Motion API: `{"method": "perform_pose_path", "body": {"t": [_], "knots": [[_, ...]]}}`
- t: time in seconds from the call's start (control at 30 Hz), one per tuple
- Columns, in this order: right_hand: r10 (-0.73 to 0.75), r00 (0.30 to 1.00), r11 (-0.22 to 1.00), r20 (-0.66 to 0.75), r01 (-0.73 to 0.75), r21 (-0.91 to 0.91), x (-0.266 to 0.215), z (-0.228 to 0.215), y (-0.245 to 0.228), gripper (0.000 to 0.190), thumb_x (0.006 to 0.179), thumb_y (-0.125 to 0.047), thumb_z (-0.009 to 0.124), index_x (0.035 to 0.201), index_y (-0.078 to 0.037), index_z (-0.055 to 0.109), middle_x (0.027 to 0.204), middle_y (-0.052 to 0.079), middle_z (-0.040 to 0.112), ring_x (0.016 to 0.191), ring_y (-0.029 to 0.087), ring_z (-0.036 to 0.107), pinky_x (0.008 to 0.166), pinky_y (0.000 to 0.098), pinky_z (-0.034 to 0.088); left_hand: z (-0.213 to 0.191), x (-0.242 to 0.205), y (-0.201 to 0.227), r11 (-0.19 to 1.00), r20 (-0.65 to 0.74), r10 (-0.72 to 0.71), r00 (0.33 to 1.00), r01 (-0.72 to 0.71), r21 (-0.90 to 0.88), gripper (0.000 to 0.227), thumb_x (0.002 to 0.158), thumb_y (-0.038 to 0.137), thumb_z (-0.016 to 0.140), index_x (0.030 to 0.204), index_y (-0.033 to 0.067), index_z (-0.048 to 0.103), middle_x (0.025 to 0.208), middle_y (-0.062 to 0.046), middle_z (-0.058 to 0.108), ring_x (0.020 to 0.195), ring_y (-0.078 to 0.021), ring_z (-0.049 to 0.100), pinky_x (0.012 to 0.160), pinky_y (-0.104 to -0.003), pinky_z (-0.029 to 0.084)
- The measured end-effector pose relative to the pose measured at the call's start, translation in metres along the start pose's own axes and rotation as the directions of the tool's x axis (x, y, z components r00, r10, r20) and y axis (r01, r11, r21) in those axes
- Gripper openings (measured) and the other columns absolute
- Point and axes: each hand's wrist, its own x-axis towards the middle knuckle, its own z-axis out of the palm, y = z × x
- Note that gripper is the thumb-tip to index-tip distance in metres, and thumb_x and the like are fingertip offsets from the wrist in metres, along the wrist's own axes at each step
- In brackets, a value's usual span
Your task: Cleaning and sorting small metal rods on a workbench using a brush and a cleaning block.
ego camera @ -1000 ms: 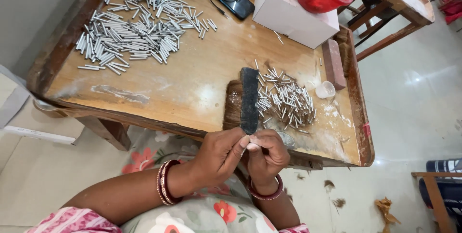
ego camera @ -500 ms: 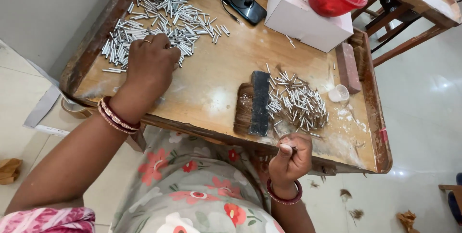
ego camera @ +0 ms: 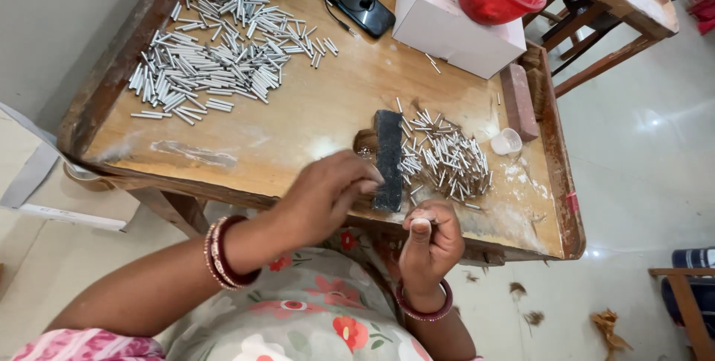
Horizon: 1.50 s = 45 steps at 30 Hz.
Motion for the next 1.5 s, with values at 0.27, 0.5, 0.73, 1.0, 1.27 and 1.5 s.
{"method": "perform_pose_path", "body": {"t": [0.27, 0.5, 0.73, 1.0, 1.27, 1.5], "knots": [[0.091, 0.988, 0.966, -0.123, -0.057, 0.253, -0.011, 0.011, 0.004, 0.030, 0.107, -0.029, 0.068, 0.101, -0.003, 0.054, 0.098, 0.007, 0.054, 0.083, 0.011, 0.052, 0.076, 0.0247, 0.044, 0.075, -0.023, 0.012, 0.244, 0.154, -0.381, 0.912, 0.260, -0.934, 0.017, 0.105, 0.021, 0.063, 0.106, 0.0039, 0.059, 0.095, -0.003, 0.070, 0.092, -0.0084, 0.066, 0.087, -0.025, 0.054], [-0.102, 0.973, 0.994, -0.209, 0.108, 0.020, -0.006, 0.016, 0.005, 0.032, 0.107, -0.031, 0.067, 0.102, -0.003, 0.055, 0.097, 0.007, 0.058, 0.085, 0.014, 0.057, 0.080, 0.0274, 0.048, 0.078, -0.025, 0.018, 0.026, 0.303, -0.494, 0.815, 0.363, -0.931, 0.018, 0.099, 0.022, 0.067, 0.104, 0.0057, 0.061, 0.092, -0.003, 0.074, 0.087, -0.0083, 0.069, 0.083, -0.025, 0.054], [-0.332, 0.940, 0.868, -0.074, 0.274, -0.414, 0.003, -0.002, -0.018, 0.028, 0.107, -0.028, 0.065, 0.101, -0.003, 0.055, 0.098, 0.009, 0.061, 0.085, 0.019, 0.062, 0.075, 0.0305, 0.052, 0.075, -0.029, 0.024, -0.027, 0.339, -0.486, 0.805, 0.374, -0.927, 0.017, 0.098, 0.022, 0.067, 0.103, 0.0070, 0.060, 0.092, -0.003, 0.075, 0.086, -0.0089, 0.071, 0.084, -0.025, 0.056], [-0.231, 0.951, 0.836, 0.204, 0.302, -0.458, 0.023, -0.010, -0.067, 0.028, 0.078, -0.007, 0.084, 0.100, 0.000, 0.068, 0.092, 0.011, 0.068, 0.082, 0.023, 0.066, 0.073, 0.0340, 0.054, 0.078, -0.042, 0.023, 0.363, 0.061, -0.358, 0.932, 0.200, -0.910, 0.012, 0.106, 0.012, 0.062, 0.110, 0.0002, 0.061, 0.107, -0.003, 0.073, 0.106, -0.0106, 0.065, 0.089, -0.028, 0.052], [-0.244, 0.967, 0.894, 0.078, 0.255, -0.367, 0.008, -0.018, -0.045, 0.019, 0.086, 0.006, 0.080, 0.100, -0.003, 0.071, 0.089, 0.010, 0.074, 0.079, 0.018, 0.072, 0.073, 0.0284, 0.058, 0.075, -0.038, 0.025, 0.366, 0.041, -0.354, 0.935, 0.178, -0.913, 0.010, 0.102, 0.010, 0.064, 0.104, -0.0001, 0.062, 0.100, -0.001, 0.070, 0.118, -0.0106, 0.065, 0.103, -0.030, 0.048], [-0.103, 0.991, 0.952, 0.084, 0.122, -0.280, 0.004, -0.021, -0.041, 0.024, 0.078, 0.004, 0.080, 0.099, 0.000, 0.070, 0.097, 0.016, 0.074, 0.084, 0.020, 0.072, 0.075, 0.0279, 0.057, 0.072, -0.041, 0.027, 0.396, 0.033, -0.351, 0.936, 0.180, -0.901, 0.010, 0.102, 0.008, 0.066, 0.099, -0.0003, 0.063, 0.092, -0.002, 0.073, 0.090, -0.0052, 0.065, 0.100, -0.032, 0.050]]}}
